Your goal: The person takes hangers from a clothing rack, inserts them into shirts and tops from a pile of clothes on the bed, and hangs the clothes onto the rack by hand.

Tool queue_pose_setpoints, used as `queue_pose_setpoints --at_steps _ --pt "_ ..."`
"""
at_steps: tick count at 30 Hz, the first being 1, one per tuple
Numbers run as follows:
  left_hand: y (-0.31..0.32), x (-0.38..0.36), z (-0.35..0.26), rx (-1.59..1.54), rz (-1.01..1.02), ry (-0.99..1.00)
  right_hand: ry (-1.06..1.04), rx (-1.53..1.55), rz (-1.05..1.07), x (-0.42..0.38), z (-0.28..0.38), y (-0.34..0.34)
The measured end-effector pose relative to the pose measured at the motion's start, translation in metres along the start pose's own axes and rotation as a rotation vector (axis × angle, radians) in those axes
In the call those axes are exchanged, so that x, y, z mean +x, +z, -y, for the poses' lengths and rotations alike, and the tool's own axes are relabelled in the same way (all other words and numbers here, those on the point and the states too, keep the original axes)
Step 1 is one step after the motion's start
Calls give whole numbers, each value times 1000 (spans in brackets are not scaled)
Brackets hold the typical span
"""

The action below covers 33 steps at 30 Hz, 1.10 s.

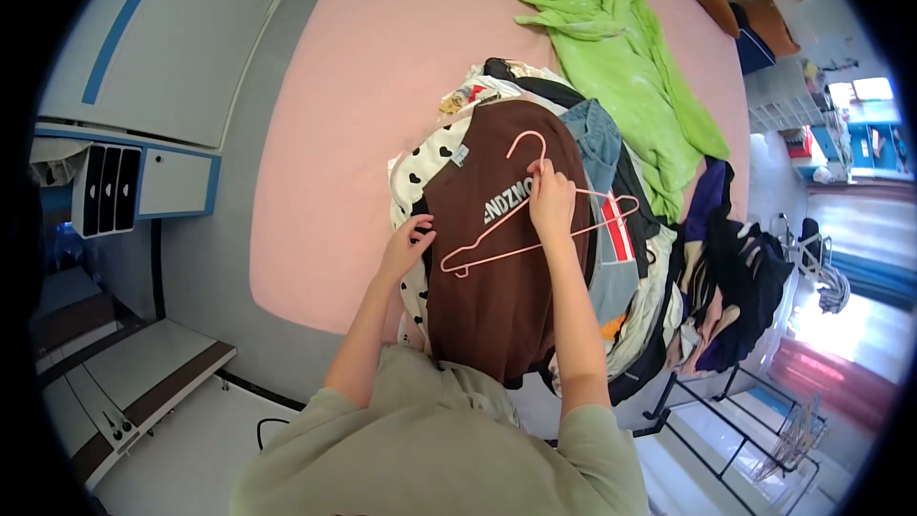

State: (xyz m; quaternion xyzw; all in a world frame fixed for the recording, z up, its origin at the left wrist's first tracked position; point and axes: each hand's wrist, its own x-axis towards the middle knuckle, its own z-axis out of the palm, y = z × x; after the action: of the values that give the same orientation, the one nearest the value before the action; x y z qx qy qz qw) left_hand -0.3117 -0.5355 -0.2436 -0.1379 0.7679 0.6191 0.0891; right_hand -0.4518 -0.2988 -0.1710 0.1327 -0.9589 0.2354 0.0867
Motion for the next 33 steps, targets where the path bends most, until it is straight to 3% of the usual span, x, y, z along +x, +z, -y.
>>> queue_pose_setpoints --at_steps 4,11,13,14,16,19,23,25,26,29,30,33 --pt "6 43 50 -148 -71 -172 -19 52 158 52 -14 33" --pt "33 83 75 -302 -217 -240 -112 -189 107 120 -31 94" --pt "37 88 78 -175 -271 -146 -82 -208 152 129 -31 102" --pt "36 90 80 -173 -268 -151 -40 -257 211 131 -30 105" --pt "28 92 64 -382 -78 -292 51 -317 344 134 -33 113" --pt "27 95 67 -195 -168 -278 31 -301 316 127 -37 116" --pt "18 90 53 -455 -85 -278 -78 -160 115 107 -39 96" --pt "10 84 39 -329 -133 -126 2 -4 43 98 -31 77" --pt "5 82 31 -321 -131 -116 144 68 78 90 -22 64" --pt "-8 69 7 -407 -46 -166 220 120 15 66 0 22" --pt "-14 64 -1 -425 -53 -167 296 122 93 61 2 7" --pt "-28 41 -49 -428 -96 -163 360 279 -87 32 -5 -19"
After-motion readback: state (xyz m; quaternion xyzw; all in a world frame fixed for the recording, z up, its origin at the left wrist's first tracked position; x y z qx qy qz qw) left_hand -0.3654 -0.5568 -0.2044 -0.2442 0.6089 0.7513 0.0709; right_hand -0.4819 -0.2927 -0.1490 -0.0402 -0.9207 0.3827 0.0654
